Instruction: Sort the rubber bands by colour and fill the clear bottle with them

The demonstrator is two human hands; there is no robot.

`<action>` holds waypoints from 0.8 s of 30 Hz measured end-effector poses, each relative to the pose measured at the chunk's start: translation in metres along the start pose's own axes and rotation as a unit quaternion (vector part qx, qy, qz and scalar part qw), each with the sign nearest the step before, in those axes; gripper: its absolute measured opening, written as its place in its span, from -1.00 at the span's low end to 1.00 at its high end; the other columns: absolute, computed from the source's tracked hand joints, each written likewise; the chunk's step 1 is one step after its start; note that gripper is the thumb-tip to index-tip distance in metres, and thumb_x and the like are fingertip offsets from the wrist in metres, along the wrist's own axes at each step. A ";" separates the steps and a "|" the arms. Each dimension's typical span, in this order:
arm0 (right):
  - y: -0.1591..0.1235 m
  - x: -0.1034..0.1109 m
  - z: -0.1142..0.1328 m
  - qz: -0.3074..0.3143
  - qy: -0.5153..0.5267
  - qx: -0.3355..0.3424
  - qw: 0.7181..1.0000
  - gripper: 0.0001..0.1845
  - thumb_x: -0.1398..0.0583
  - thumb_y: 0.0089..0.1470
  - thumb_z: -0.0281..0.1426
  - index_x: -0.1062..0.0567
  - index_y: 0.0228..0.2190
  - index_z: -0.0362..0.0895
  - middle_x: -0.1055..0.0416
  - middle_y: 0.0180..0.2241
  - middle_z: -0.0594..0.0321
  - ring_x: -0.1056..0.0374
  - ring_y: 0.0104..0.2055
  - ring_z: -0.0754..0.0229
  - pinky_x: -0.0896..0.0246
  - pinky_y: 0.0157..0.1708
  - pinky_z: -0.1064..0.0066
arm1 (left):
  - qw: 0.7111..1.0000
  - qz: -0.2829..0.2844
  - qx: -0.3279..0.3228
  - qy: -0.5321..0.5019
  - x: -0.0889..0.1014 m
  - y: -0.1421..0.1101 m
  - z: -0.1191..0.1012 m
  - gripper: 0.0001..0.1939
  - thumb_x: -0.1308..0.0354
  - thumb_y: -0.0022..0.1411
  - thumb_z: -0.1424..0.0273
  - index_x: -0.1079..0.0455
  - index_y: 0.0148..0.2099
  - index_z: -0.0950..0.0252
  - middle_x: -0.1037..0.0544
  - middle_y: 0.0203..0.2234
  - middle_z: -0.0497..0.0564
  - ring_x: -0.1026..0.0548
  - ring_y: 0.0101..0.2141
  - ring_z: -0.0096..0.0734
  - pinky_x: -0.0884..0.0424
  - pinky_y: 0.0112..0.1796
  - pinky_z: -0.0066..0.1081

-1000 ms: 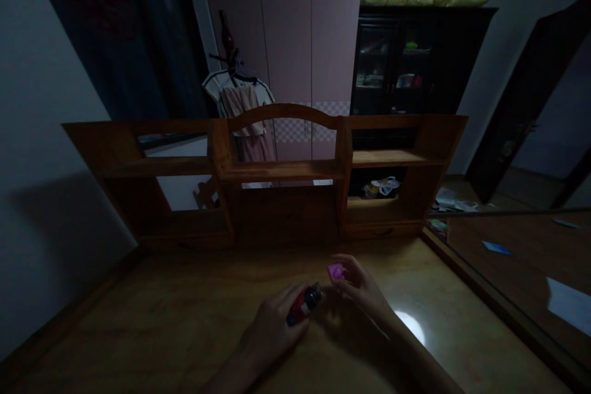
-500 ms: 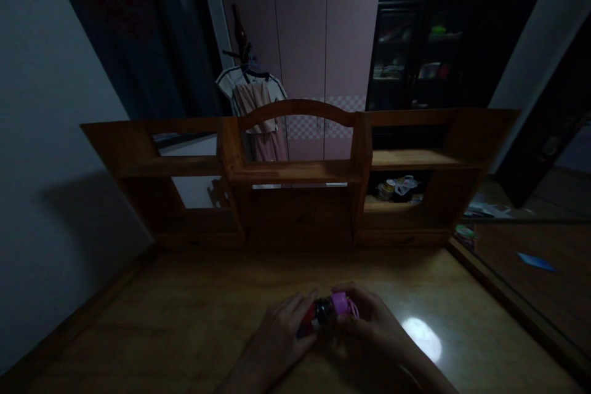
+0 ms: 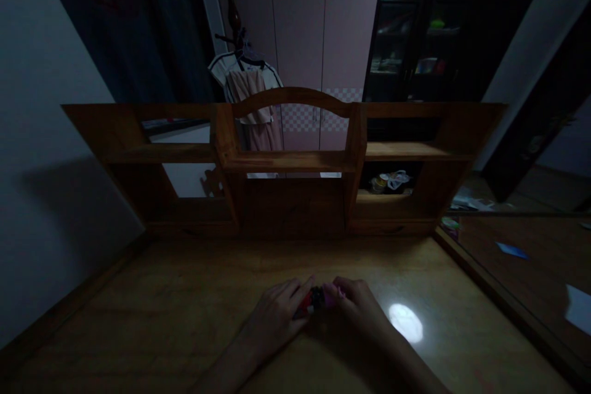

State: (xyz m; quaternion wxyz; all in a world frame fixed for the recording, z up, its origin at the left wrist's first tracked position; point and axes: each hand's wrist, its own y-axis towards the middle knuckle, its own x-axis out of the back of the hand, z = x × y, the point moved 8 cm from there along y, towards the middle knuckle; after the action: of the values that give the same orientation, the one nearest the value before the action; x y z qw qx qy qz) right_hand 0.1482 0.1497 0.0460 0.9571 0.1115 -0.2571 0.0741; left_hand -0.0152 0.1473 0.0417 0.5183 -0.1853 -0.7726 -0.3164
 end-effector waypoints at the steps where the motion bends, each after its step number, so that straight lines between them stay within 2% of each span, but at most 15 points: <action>1: 0.000 0.000 0.000 -0.003 -0.013 0.003 1.000 -0.45 -0.03 0.24 -0.03 -0.39 -0.57 -0.17 -0.28 -0.61 0.31 -0.18 -0.52 0.29 0.02 -0.50 0.46 | 1.000 0.002 -0.002 -0.001 0.000 0.000 -0.001 -0.27 -0.21 0.14 0.43 -0.08 0.32 0.06 -0.50 -0.08 0.02 -0.49 -0.11 -0.18 -0.45 -0.09 -0.23; 4: 0.000 0.001 0.002 -0.011 -0.023 0.017 1.000 -0.41 0.04 0.27 -0.03 -0.39 -0.60 -0.16 -0.26 -0.64 0.30 -0.15 -0.56 0.28 0.04 -0.52 0.44 | 1.000 0.001 -0.008 -0.005 0.002 0.001 -0.004 -0.27 -0.22 0.14 0.42 -0.09 0.32 0.06 -0.51 -0.09 0.02 -0.50 -0.11 -0.18 -0.45 -0.09 -0.25; 6: -0.002 0.003 0.005 -0.012 -0.010 0.023 1.000 -0.42 0.05 0.28 -0.04 -0.45 -0.54 -0.15 -0.33 -0.60 0.26 -0.22 -0.52 0.24 -0.04 -0.48 0.42 | 1.000 -0.006 -0.003 -0.004 0.004 0.001 -0.003 -0.30 -0.21 0.15 0.40 -0.12 0.31 0.07 -0.51 -0.09 0.03 -0.50 -0.12 -0.18 -0.45 -0.09 -0.25; 7: -0.003 0.004 0.006 -0.011 0.005 0.021 1.000 -0.45 0.04 0.27 -0.05 -0.51 -0.46 -0.15 -0.39 -0.53 0.22 -0.28 -0.46 0.20 -0.11 -0.42 0.41 | 1.000 -0.008 0.002 -0.006 0.005 0.001 -0.001 -0.33 -0.21 0.16 0.38 -0.15 0.30 0.07 -0.51 -0.08 0.02 -0.50 -0.12 -0.18 -0.45 -0.10 -0.25; 9: -0.007 0.006 0.006 -0.006 0.049 0.010 0.999 -0.56 -0.05 0.23 -0.06 -0.53 -0.16 -0.12 -0.47 -0.34 0.16 -0.37 -0.29 0.12 -0.22 -0.28 0.35 | 1.000 -0.013 0.013 -0.016 0.006 0.002 0.003 -0.37 -0.22 0.17 0.35 -0.18 0.28 0.07 -0.50 -0.06 0.02 -0.51 -0.11 -0.19 -0.45 -0.10 -0.26; 11: -0.011 0.006 0.003 0.012 0.103 -0.009 0.995 -0.45 -0.19 0.13 -0.10 -0.38 0.10 -0.04 -0.47 -0.19 0.13 -0.39 -0.19 0.08 -0.28 -0.20 0.29 | 0.999 -0.020 0.024 -0.034 0.007 0.001 0.007 -0.38 -0.23 0.17 0.31 -0.19 0.27 0.09 -0.49 -0.01 0.03 -0.50 -0.09 -0.20 -0.45 -0.09 -0.27; 12: -0.012 0.005 0.003 0.025 0.127 -0.015 0.991 -0.38 -0.25 0.08 -0.13 -0.32 0.15 -0.02 -0.46 -0.17 0.13 -0.39 -0.18 0.08 -0.30 -0.19 0.28 | 0.998 -0.025 0.028 -0.042 0.008 0.001 0.009 -0.39 -0.23 0.18 0.30 -0.20 0.26 0.09 -0.48 0.01 0.03 -0.50 -0.07 -0.20 -0.44 -0.07 -0.26; 14: -0.013 0.004 0.003 0.050 0.162 -0.015 0.985 -0.38 -0.30 0.04 -0.18 -0.34 0.12 -0.02 -0.45 -0.18 0.14 -0.40 -0.22 0.11 -0.32 -0.21 0.28 | 0.998 -0.032 0.033 -0.053 0.010 0.001 0.012 -0.40 -0.21 0.19 0.29 -0.20 0.26 0.10 -0.46 0.05 0.05 -0.48 -0.04 -0.19 -0.43 -0.04 -0.25; 16: -0.012 0.006 0.005 0.059 0.170 -0.006 0.984 -0.49 -0.28 0.05 -0.19 -0.41 0.03 -0.06 -0.47 -0.21 0.14 -0.40 -0.24 0.12 -0.32 -0.22 0.29 | 0.997 -0.029 0.032 -0.059 0.010 0.001 0.012 -0.40 -0.21 0.19 0.30 -0.20 0.26 0.10 -0.47 0.05 0.04 -0.49 -0.04 -0.19 -0.43 -0.05 -0.26; 19: -0.009 0.013 0.007 0.046 0.147 0.009 0.988 -0.59 -0.25 0.08 -0.14 -0.48 -0.09 -0.11 -0.49 -0.24 0.12 -0.40 -0.24 0.11 -0.31 -0.23 0.29 | 0.998 -0.013 0.025 -0.062 0.009 0.001 0.008 -0.35 -0.24 0.15 0.33 -0.19 0.28 0.08 -0.49 0.00 0.02 -0.50 -0.09 -0.21 -0.44 -0.07 -0.27; 24: -0.008 0.013 0.009 0.035 0.106 0.010 0.994 -0.58 -0.21 0.10 -0.05 -0.51 -0.22 -0.15 -0.50 -0.33 0.16 -0.39 -0.29 0.12 -0.25 -0.33 0.37 | 0.998 -0.007 0.015 -0.062 0.010 0.000 0.003 -0.33 -0.24 0.14 0.34 -0.20 0.28 0.09 -0.50 -0.03 0.03 -0.51 -0.10 -0.20 -0.44 -0.08 -0.28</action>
State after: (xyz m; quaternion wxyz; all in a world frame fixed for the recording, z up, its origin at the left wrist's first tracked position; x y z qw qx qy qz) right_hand 0.1567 0.1409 0.0590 0.9746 0.1031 -0.1577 0.1215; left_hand -0.0211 0.1485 0.0504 0.4699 -0.1919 -0.8092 -0.2961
